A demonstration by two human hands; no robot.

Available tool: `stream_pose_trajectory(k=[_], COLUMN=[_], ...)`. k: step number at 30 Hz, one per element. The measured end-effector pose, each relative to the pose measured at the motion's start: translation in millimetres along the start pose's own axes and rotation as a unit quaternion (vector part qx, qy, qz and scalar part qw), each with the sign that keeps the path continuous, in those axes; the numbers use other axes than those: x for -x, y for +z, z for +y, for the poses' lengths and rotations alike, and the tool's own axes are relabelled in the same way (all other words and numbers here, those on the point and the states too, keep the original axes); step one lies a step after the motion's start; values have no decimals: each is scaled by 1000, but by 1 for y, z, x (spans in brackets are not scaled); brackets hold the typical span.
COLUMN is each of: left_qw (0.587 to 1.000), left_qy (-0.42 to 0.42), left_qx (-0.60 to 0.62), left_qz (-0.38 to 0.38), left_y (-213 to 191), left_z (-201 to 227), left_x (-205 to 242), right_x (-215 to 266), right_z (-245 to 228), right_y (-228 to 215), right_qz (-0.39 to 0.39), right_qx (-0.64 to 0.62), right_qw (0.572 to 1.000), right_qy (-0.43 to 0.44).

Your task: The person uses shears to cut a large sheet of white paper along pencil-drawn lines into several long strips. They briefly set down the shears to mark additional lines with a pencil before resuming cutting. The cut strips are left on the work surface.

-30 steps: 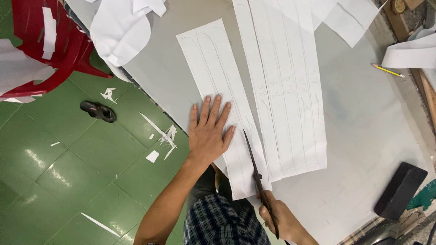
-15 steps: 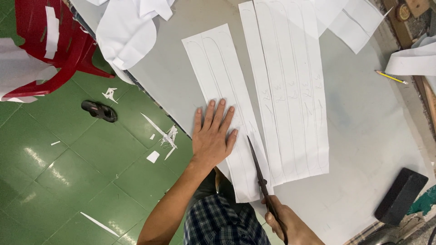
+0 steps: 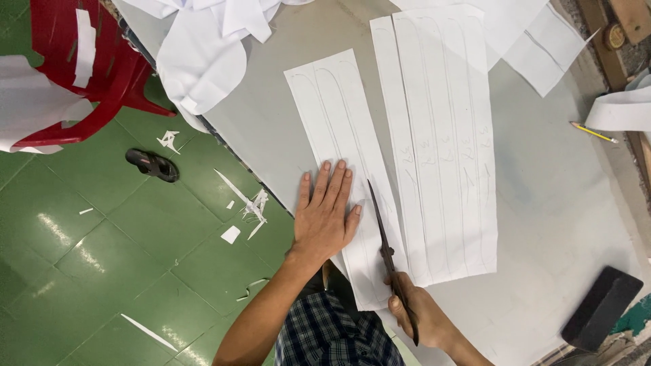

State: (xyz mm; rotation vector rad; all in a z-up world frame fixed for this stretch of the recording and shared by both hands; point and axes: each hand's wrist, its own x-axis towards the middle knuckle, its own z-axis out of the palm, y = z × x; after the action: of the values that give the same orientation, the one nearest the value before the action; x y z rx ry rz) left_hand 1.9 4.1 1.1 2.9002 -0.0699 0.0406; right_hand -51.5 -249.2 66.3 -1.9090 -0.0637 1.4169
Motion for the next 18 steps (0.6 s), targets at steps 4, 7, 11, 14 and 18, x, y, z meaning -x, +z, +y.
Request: stream_pose_trajectory(k=[4,7,11,14,18], left_qw=[1000,1000,1000,1000,999], left_qy=[-1,-1,3,0,5], left_qx=[-13,-10,8,14,34], left_qz=[-19,-17,2,-12,2], left_y=[2,2,1,1,-2], left_z=[0,0,-1,-1,-3], left_x=[0,0,-2,-1,-1], right_x=[0,-1,1,5,-18], right_z=[-8,-4,3,-7,-26], right_y=[-1,-1,-5,-15,-25], right_qz=[-1,4,-3,-32,-25], right_qx=[-18,-28,-27,-29,-20], right_qw=[999,999,1000,999,999], right_qy=[30,31,4,2,-18])
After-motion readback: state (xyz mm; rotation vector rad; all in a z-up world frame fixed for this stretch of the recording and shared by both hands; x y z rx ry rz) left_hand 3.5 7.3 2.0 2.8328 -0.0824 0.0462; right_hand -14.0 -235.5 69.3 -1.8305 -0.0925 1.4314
